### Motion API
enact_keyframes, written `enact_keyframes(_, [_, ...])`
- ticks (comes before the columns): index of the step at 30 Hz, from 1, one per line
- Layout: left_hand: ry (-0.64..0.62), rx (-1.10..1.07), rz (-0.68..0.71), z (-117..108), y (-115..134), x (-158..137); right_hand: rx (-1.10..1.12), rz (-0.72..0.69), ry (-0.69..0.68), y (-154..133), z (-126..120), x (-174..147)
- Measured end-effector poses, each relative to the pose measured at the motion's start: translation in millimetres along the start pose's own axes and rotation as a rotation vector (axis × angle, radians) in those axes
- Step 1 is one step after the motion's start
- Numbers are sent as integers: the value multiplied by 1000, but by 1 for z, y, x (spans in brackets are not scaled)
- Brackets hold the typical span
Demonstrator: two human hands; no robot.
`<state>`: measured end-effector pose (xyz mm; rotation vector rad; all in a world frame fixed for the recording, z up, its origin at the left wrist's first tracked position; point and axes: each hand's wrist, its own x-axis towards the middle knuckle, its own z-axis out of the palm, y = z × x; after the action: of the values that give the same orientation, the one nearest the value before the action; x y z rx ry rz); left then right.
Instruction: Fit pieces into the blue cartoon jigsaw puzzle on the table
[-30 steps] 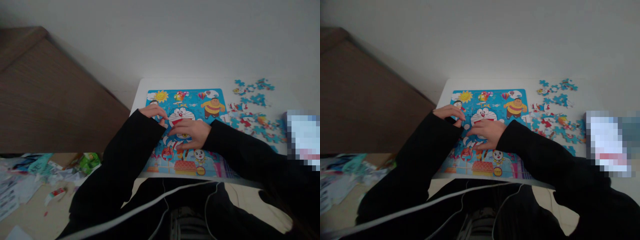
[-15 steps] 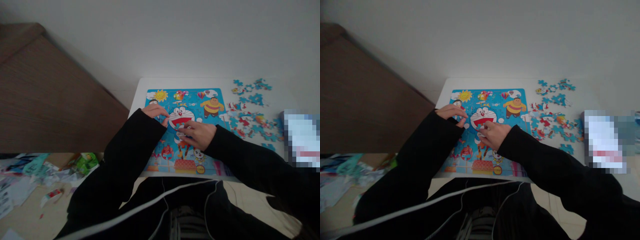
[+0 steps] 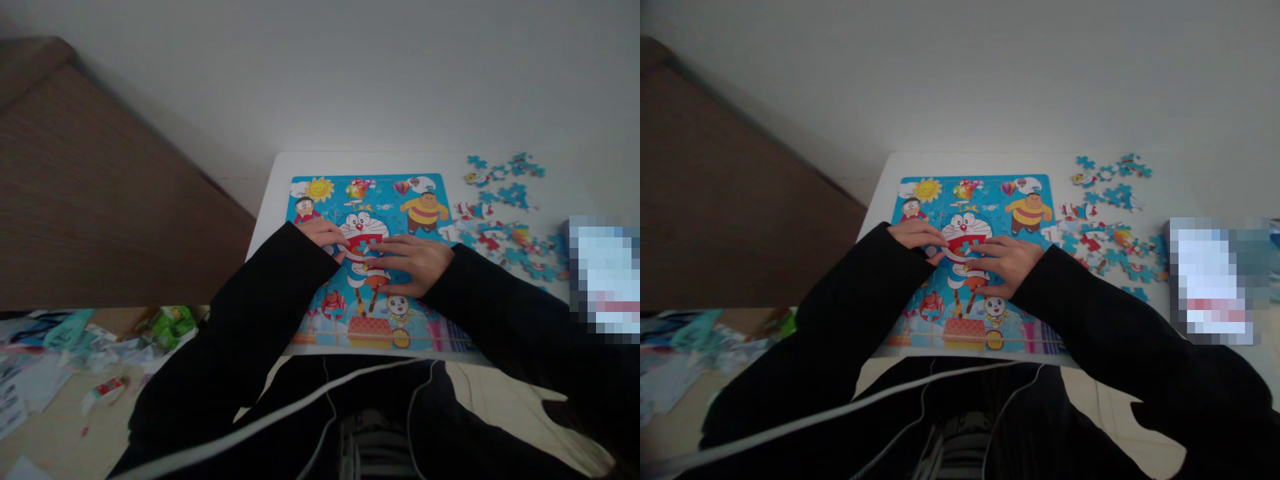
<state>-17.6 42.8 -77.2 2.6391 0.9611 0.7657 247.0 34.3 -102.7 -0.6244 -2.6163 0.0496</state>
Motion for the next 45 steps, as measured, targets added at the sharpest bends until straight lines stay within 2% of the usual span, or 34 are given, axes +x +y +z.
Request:
enact_keyframes(9, [12,19,7,4,-1,-1,60,-9,64,4,5,-2])
enact_keyframes(14, [19,1,35,5,2,1,55,60,20,2,1,0])
enact_keyframes(19, [35,-22,151,21,14,2,54,128,-68,6,-14,-4])
enact_keyframes(23, [-67,-34,165,34,26,2,52,118,-106,9,-19,-15])
enact_keyframes(26, [-138,-29,125,33,30,2,60,147,-97,7,-13,-20])
enact_keyframes(33, [-150,-41,144,27,23,3,70,185,-193,-1,-14,-15])
enact_keyframes(36, [-128,-48,158,27,21,2,47,208,-183,-5,-27,-17])
enact_keyframes(39, [-114,-71,140,27,19,1,-26,281,-165,5,-51,-24])
enact_keyframes(42, [-127,-85,115,27,17,0,-118,459,-209,36,-90,-38])
enact_keyframes(45, [-137,-106,114,26,15,0,-203,769,-270,83,-132,-61])
